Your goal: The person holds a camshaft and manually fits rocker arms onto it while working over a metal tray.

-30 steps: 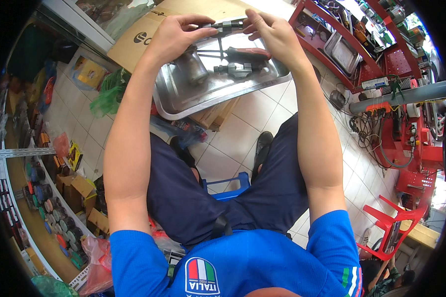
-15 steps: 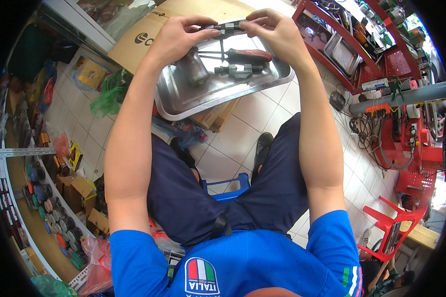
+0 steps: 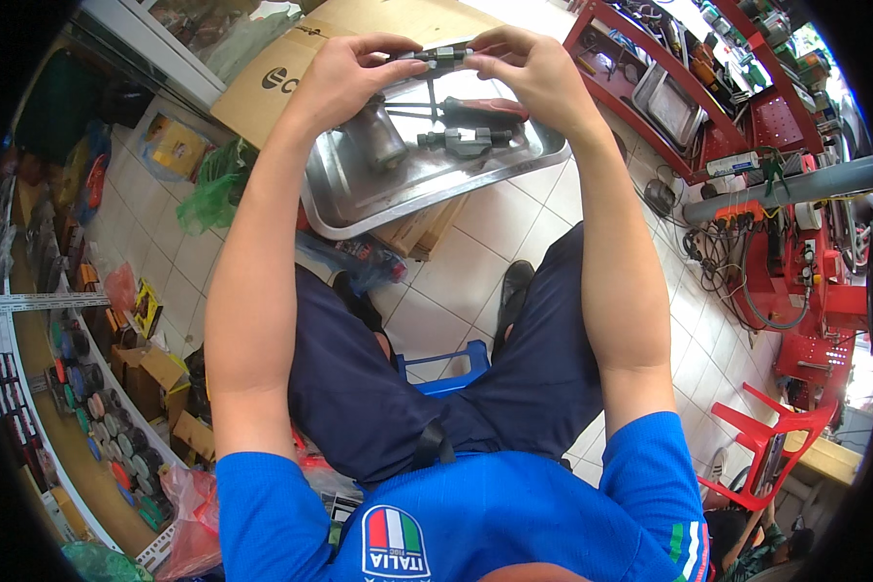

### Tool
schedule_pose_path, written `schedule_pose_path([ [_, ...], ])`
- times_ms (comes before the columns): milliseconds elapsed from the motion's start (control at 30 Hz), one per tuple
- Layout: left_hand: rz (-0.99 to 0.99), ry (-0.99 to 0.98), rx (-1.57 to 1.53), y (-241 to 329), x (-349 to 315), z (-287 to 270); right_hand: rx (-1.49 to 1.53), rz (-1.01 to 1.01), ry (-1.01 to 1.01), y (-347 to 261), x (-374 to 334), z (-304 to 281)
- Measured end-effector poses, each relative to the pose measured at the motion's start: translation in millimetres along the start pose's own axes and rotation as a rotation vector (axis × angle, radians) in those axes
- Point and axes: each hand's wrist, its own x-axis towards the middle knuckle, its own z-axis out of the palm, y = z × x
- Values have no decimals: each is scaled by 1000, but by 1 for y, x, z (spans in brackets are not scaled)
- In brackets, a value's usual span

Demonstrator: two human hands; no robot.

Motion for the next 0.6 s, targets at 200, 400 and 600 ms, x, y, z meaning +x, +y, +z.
schedule_pose_path([
  [200,8,1,-12,-2,-1,-1,30,140,21,-9,1,0],
  [400,-24,8,22,2,-2,0,57,121,-70,-1,0,-4],
  [600,29,9,0,-3,0,0,97,-24,50,2,-1,2],
])
